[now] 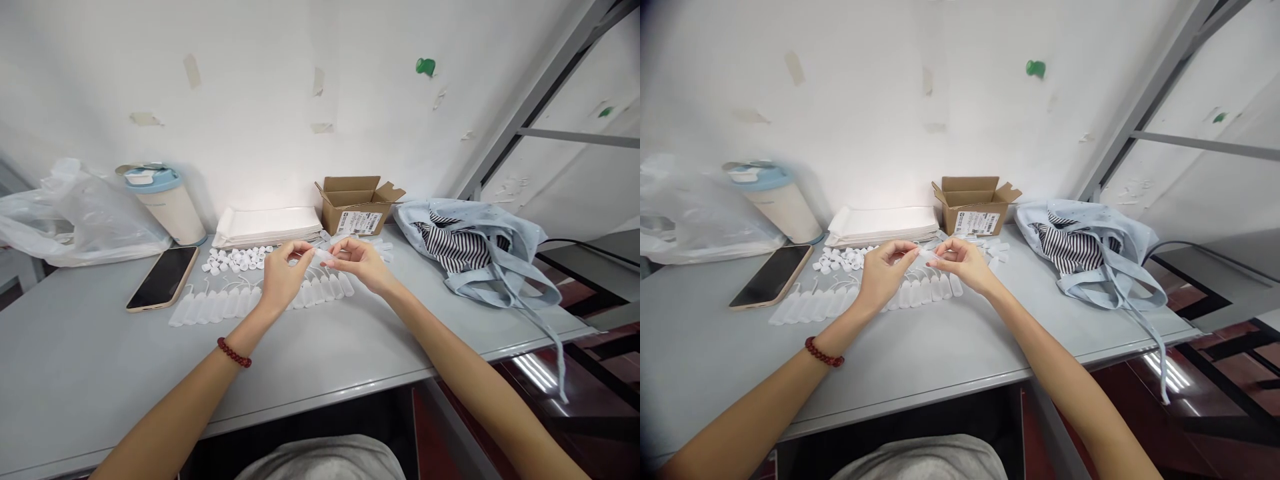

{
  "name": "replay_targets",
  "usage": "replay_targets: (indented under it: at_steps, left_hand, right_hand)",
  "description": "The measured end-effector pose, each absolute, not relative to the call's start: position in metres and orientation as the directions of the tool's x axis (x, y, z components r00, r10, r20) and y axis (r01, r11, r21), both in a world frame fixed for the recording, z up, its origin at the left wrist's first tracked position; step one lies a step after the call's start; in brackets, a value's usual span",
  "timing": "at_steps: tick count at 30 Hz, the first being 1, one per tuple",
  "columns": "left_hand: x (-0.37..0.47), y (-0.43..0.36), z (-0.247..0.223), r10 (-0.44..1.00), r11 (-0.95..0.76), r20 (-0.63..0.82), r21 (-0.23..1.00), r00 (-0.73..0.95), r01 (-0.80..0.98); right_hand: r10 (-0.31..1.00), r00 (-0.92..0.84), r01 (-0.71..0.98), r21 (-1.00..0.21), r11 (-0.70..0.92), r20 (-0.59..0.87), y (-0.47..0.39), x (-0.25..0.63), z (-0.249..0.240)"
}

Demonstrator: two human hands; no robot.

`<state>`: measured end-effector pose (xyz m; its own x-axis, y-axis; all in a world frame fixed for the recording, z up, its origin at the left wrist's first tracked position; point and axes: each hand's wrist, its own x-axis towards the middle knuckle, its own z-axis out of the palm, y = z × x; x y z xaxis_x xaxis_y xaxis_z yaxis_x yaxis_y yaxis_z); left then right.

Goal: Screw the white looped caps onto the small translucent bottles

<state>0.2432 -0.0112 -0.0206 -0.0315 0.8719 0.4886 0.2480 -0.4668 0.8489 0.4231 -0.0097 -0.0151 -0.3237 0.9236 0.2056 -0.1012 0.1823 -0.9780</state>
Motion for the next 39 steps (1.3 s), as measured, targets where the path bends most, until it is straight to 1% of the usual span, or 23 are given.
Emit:
replay_targets:
  at_steps: [4,7,15,18,23,27,30,33,39]
  left_hand:
    - [0.244,-0.012,-0.023,0.859,-0.498,0.511,0.848,-0.03,0.183]
    - [0.245,-0.013,-0.024,0.834,-0.543,0.552,0.82,-0.004,0.181]
    - [0.248,-0.017,-0.026,0.702,-0.702,0.699,0.647,0.136,0.298]
    - [0.248,-0.017,-0.028,0.638,-0.752,0.746,0.549,0.192,0.366]
    - [0.247,-0.015,-0.032,0.481,-0.833,0.831,0.332,0.281,0.444]
    - [0.246,-0.013,-0.036,0.4,-0.864,0.859,0.237,0.32,0.444]
    - [0.245,-0.012,-0.037,0.373,-0.873,0.868,0.21,0.327,0.439]
    - [0.246,-0.013,-0.037,0.38,-0.874,0.864,0.219,0.329,0.433]
    - [0.249,-0.018,-0.033,0.39,-0.881,0.831,0.211,0.396,0.424]
  right_hand:
    - [0.918,-0.353,-0.051,-0.983,0.176,0.183,-0.008,0.424,-0.016]
    - [0.916,-0.368,-0.013,-0.986,0.169,0.162,-0.008,0.425,-0.016]
    - [0.912,-0.36,0.029,-0.974,0.224,0.198,-0.011,0.422,-0.015]
    - [0.908,-0.361,0.057,-0.967,0.248,0.212,-0.011,0.421,-0.015]
    - [0.929,-0.311,0.098,-0.966,0.24,0.2,-0.009,0.42,-0.019]
    - [0.934,-0.288,0.093,-0.964,0.248,0.212,-0.007,0.42,-0.02]
    - [0.932,-0.277,0.11,-0.956,0.273,0.234,-0.008,0.42,-0.019]
    - [0.933,-0.272,0.134,-0.951,0.278,0.235,-0.008,0.421,-0.018]
    - [0.936,-0.247,0.124,-0.95,0.286,0.249,-0.008,0.422,-0.015]
